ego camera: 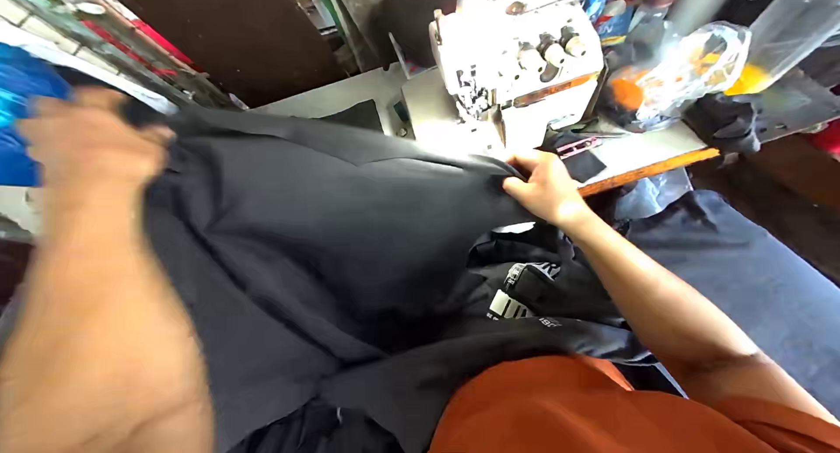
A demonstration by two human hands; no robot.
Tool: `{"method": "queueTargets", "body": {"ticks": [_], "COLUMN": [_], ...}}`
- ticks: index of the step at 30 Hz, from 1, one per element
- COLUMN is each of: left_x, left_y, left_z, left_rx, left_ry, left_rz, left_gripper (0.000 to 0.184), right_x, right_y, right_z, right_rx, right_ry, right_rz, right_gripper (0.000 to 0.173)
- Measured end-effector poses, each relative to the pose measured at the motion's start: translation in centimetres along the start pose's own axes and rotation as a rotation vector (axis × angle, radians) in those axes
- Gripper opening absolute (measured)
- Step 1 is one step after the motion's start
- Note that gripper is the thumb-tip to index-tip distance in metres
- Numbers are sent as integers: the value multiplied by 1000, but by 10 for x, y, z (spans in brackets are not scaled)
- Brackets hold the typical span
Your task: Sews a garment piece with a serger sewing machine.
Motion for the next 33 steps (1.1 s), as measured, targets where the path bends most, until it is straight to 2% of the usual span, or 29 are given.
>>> {"method": "queueTargets", "body": {"ticks": [2, 3, 5, 6, 8, 10, 12, 13, 15, 16, 17, 18, 20, 24, 27, 30, 31, 33], "left_x": [33, 22, -30, -58, -111, -157, -184, -188, -182, -176, -168, -159, -136, -91, -78, -76, -76, -75], "left_y": [25, 53, 122, 150, 196, 232, 256, 263, 269, 267, 264, 259, 250, 241, 246, 256, 259, 264], "left_z": [36, 48, 66, 76, 97, 115, 118, 113, 98, 90, 84, 81, 82, 108, 126, 134, 136, 139], "left_rx": [21, -7, -131, -240, -489, -584, -623, -687, -827, -842, -833, -817, -833, -829, -728, -648, -645, -671], "left_ry": [242, 210, 71, 41, 10, -59, -160, -171, -159, -157, -153, -160, -201, -163, -101, -80, -63, -4], "left_rz": [190, 214, 327, 436, 763, 1079, 1196, 1210, 1216, 1203, 1179, 1144, 1038, 769, 736, 730, 744, 798], "left_gripper": [61, 66, 59, 52, 40, 38, 45, 44, 25, 16, 12, 13, 14, 16, 19, 20, 20, 20], "right_x": [4, 0, -9, -12, -16, -16, -17, -17, -18, -18, -18, -19, -22, -26, -28, -31, -32, -32], "right_y": [20, 26, 37, 39, 35, 24, 9, 2, -8, -10, -8, -3, 10, 36, 52, 60, 62, 65], "right_z": [8, 8, 5, 2, -9, -15, -9, -6, -5, -4, 0, 5, 21, 43, 52, 55, 56, 58], "right_rx": [-16, -24, -22, -14, 32, 146, 386, 490, 554, 528, 508, 509, 546, 484, 383, 381, 403, 469], "right_ry": [20, 47, 84, 98, 147, 144, 54, 12, -42, -77, -103, -134, -138, -9, 36, 70, 90, 137], "right_rz": [43, 40, 53, 65, 71, 88, 125, 126, 26, -38, -67, -64, 8, 148, 203, 305, 338, 387], "right_gripper": [20, 20, 18, 16, 15, 19, 33, 33, 18, 17, 25, 29, 21, 6, 14, 11, 14, 37]}}
Point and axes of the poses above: each hand's wrist, its own x-axis towards the middle knuckle, its own z-axis out of the palm, y = z × x, the point moved 7 cm from there along x, towards the middle knuckle, and after that the axes turned 1 degree about -z, right-handed, at the moved point
